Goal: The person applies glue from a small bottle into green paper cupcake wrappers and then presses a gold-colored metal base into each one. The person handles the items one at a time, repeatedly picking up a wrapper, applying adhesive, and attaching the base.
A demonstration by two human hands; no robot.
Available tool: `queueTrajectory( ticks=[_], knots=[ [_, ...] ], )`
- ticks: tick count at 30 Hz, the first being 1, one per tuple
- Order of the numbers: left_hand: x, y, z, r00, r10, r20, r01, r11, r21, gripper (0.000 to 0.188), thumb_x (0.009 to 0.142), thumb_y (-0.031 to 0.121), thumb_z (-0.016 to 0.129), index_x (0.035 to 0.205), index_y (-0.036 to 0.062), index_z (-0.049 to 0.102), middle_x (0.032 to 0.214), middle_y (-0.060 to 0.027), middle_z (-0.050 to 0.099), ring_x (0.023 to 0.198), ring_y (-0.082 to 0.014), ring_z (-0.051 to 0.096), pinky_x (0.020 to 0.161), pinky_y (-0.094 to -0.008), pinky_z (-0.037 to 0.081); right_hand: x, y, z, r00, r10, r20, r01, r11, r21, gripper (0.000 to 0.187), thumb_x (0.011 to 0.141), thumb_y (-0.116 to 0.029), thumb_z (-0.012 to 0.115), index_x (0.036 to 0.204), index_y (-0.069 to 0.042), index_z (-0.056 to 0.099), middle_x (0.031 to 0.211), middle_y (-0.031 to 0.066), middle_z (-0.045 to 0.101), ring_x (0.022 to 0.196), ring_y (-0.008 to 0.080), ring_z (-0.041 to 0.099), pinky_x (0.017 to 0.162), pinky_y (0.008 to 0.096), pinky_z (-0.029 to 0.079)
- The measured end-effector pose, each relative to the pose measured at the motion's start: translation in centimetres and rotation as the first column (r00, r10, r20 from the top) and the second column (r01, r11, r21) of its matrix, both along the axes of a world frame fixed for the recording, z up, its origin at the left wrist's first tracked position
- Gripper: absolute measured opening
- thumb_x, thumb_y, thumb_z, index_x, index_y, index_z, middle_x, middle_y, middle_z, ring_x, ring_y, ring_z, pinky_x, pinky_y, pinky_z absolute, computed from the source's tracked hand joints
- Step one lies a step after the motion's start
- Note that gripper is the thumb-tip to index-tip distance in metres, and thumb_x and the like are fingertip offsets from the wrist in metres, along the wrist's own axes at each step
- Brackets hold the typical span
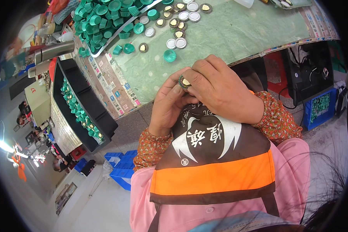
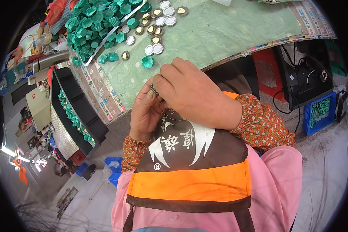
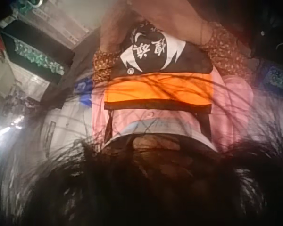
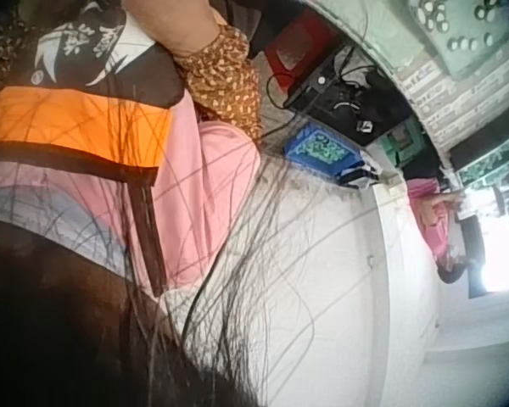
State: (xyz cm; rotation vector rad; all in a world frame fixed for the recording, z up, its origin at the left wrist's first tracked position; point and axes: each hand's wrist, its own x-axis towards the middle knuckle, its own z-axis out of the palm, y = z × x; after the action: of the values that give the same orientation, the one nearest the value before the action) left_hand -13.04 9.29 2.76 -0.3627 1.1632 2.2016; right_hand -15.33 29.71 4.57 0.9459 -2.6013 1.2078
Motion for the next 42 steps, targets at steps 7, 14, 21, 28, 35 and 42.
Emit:
queueTrajectory(
  ticks=[7, 14, 21, 28, 35, 42],
  knots=[
    [0.5, 0.3, 0.2, 0.999, -0.009, -0.033, 0.008, 1.000, -0.021, 0.048, 0.106, 0.019, 0.048, 0.149, -0.0006, 0.038, 0.124, -0.0125, 0.062, 0.104, -0.0196, 0.068, 0.087, -0.0331, 0.061, 0.3, -0.2, 0.0, 0.999, -0.013, -0.036, 0.013, 1.000, -0.014, 0.037, 0.080, -0.008, 0.072, 0.113, 0.003, 0.058, 0.101, 0.0144, 0.056, 0.090, 0.0312, 0.053, 0.081, 0.0390, 0.048],
    [0.8, 1.2, 1.6, 0.972, -0.128, -0.198, 0.055, 0.941, -0.335, 0.044, 0.107, 0.013, 0.045, 0.148, -0.0014, 0.038, 0.124, -0.0127, 0.061, 0.106, -0.0161, 0.066, 0.086, -0.0309, 0.059, 0.2, -0.3, -0.9, 0.999, 0.006, -0.037, -0.009, 0.997, -0.080, 0.032, 0.079, -0.006, 0.073, 0.106, 0.004, 0.059, 0.097, 0.0144, 0.055, 0.087, 0.0316, 0.053, 0.079, 0.0395, 0.048],
    [0.5, 1.9, 1.2, 0.988, -0.059, -0.141, 0.008, 0.940, -0.340, 0.026, 0.106, 0.008, 0.045, 0.131, -0.0003, 0.042, 0.113, -0.0123, 0.063, 0.094, -0.0146, 0.067, 0.079, -0.0291, 0.061, 0.2, -0.2, -2.1, 0.996, 0.021, 0.082, -0.003, 0.977, -0.213, 0.031, 0.079, -0.006, 0.073, 0.105, 0.001, 0.060, 0.095, 0.0137, 0.055, 0.088, 0.0319, 0.055, 0.078, 0.0391, 0.049],
    [0.7, 2.0, 0.8, 0.969, -0.069, -0.239, -0.035, 0.914, -0.405, 0.025, 0.104, 0.008, 0.044, 0.127, -0.0008, 0.040, 0.104, -0.0145, 0.065, 0.083, -0.0185, 0.070, 0.075, -0.0322, 0.062, 0.5, 0.2, -2.3, 0.800, 0.074, 0.596, 0.194, 0.907, -0.373, 0.021, 0.087, -0.012, 0.069, 0.099, 0.002, 0.058, 0.090, 0.0160, 0.060, 0.075, 0.0258, 0.064, 0.067, 0.0365, 0.051],
    [1.3, 2.1, 0.4, 0.977, -0.040, -0.211, -0.041, 0.930, -0.365, 0.024, 0.104, 0.010, 0.045, 0.126, 0.0012, 0.042, 0.100, -0.0118, 0.064, 0.077, -0.0147, 0.068, 0.069, -0.0294, 0.059, 0.7, -0.6, -2.8, 0.623, 0.190, 0.759, 0.300, 0.838, -0.456, 0.017, 0.087, -0.009, 0.067, 0.087, 0.004, 0.055, 0.073, 0.0086, 0.059, 0.067, 0.0120, 0.065, 0.055, 0.0303, 0.050],
    [1.0, 1.6, -0.2, 0.990, -0.016, -0.141, -0.031, 0.945, -0.325, 0.021, 0.103, 0.010, 0.046, 0.122, 0.0030, 0.044, 0.097, -0.0079, 0.062, 0.076, -0.0101, 0.062, 0.065, -0.0258, 0.058, 0.5, -1.0, -3.4, 0.591, 0.214, 0.778, 0.325, 0.820, -0.472, 0.014, 0.088, -0.006, 0.065, 0.086, 0.003, 0.054, 0.066, 0.0063, 0.063, 0.060, 0.0092, 0.062, 0.049, 0.0267, 0.047]
  ],
)
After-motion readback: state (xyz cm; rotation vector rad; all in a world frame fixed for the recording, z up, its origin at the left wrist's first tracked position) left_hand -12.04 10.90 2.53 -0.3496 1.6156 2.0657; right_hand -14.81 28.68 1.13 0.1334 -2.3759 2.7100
